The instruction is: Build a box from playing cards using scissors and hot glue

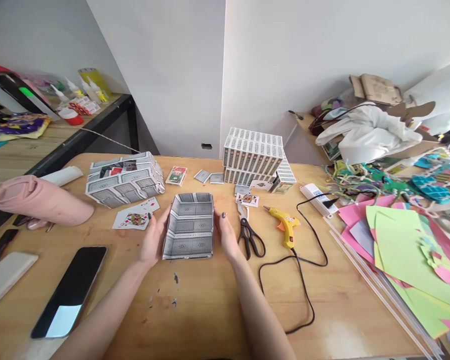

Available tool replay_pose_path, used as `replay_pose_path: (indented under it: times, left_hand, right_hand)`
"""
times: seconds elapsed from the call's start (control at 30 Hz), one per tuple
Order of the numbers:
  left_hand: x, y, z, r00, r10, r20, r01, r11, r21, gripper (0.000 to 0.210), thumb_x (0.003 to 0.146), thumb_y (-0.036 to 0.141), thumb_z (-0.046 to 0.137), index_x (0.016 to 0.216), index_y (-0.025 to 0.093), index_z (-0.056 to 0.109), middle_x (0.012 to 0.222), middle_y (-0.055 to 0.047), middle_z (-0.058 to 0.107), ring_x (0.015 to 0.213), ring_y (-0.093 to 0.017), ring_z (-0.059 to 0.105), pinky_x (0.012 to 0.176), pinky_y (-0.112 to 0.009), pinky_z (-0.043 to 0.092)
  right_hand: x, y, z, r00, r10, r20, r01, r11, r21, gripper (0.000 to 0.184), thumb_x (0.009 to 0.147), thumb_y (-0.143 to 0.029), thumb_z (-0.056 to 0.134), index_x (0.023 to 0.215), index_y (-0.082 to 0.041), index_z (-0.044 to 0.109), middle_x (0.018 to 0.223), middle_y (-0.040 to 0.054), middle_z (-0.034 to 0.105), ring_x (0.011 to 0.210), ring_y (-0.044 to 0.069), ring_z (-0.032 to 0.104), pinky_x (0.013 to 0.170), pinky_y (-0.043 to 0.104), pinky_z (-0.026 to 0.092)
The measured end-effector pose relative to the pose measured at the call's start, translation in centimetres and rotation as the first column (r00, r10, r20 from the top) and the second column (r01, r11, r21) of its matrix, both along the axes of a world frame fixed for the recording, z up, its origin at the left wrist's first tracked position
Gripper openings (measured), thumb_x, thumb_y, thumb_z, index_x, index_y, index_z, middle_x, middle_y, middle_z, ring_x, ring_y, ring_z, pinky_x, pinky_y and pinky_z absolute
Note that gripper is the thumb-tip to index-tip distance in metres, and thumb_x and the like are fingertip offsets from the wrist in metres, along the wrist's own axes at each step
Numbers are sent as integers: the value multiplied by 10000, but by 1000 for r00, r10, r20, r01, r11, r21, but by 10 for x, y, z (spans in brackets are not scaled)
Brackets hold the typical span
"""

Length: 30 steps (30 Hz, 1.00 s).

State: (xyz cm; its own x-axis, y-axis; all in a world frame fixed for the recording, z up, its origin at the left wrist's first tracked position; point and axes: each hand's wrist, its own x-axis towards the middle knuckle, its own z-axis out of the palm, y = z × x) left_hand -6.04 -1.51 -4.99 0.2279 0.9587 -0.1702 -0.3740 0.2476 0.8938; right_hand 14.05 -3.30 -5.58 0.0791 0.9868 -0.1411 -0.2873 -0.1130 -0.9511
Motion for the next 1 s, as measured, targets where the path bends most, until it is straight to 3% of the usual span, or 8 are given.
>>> replay_pose_path:
  times: [0.13, 0.27, 0.5, 0.63, 0.77, 0.87, 0.93, 1.0]
  left_hand:
    - [0, 37, -7, 979, 181, -89, -161, 966, 202, 590, 908, 558, 305, 1371, 219, 438, 1493, -46, 373, 1392, -211, 295, 1145, -369, 247]
    - [19, 67, -8, 919, 225, -324, -123, 943, 308, 525, 902, 536, 320, 1189, 182, 580, 1303, -91, 573, 1284, -237, 453, 1073, -399, 353]
    - [35, 63, -11, 894, 243, -377, -127, 943, 307, 425, 866, 496, 400, 953, 153, 636, 1063, -121, 665, 1068, -249, 597, 964, -399, 440]
    - [35, 65, -11, 888, 235, -396, -116, 947, 300, 386, 847, 467, 428, 883, 153, 649, 976, -113, 693, 979, -243, 625, 907, -380, 468]
    - [32, 64, -5, 891, 209, -403, -86, 949, 302, 448, 877, 469, 361, 990, 150, 654, 1036, -106, 696, 1020, -239, 619, 943, -383, 450]
    - [19, 58, 1, 880, 207, -427, -67, 945, 319, 496, 918, 466, 281, 1107, 161, 624, 1107, -102, 682, 1106, -228, 585, 1028, -396, 385]
    - [4, 52, 5, 806, 270, -526, -53, 919, 390, 474, 930, 445, 280, 1185, 180, 579, 1211, -96, 636, 1196, -219, 527, 1075, -402, 330]
    - [-15, 44, 6, 586, 389, -711, -2, 878, 479, 424, 894, 407, 395, 1195, 168, 573, 1283, -131, 584, 1231, -252, 493, 1074, -424, 324]
  right_hand:
    - [5, 23, -3, 999, -41, -4, 41, 999, 28, 606, 815, -657, 451, 1272, -271, 550, 1397, 35, 500, 1331, 221, 410, 1110, 424, 305]
    - [-6, 45, -1, 996, -52, 77, 48, 997, 53, 560, 816, -604, 476, 1257, -263, 535, 1361, 27, 518, 1317, 205, 404, 1101, 379, 291]
    - [-13, 51, -3, 968, -121, 219, 101, 990, 101, 318, 801, -515, 519, 916, -224, 576, 982, 27, 586, 974, 191, 527, 936, 317, 384]
    - [-9, 56, -2, 967, -118, 223, 92, 988, 126, 307, 789, -521, 522, 830, -224, 584, 914, 27, 594, 948, 190, 524, 921, 303, 389]
    - [-3, 52, 1, 980, -97, 174, 76, 990, 120, 353, 778, -528, 535, 911, -222, 651, 1023, 39, 645, 1043, 210, 541, 982, 330, 371]
    - [-1, 48, -2, 988, -129, 87, 120, 987, 109, 485, 822, -567, 418, 1075, -217, 641, 1151, 57, 639, 1129, 212, 544, 1020, 360, 365]
    - [-2, 47, -6, 984, -176, 22, 173, 981, 92, 579, 837, -591, 327, 1164, -200, 602, 1221, 83, 614, 1157, 214, 546, 1017, 383, 382]
    - [-2, 48, -11, 976, -216, -30, 218, 973, 72, 626, 832, -596, 302, 1195, -171, 584, 1255, 113, 596, 1165, 223, 551, 1010, 403, 398]
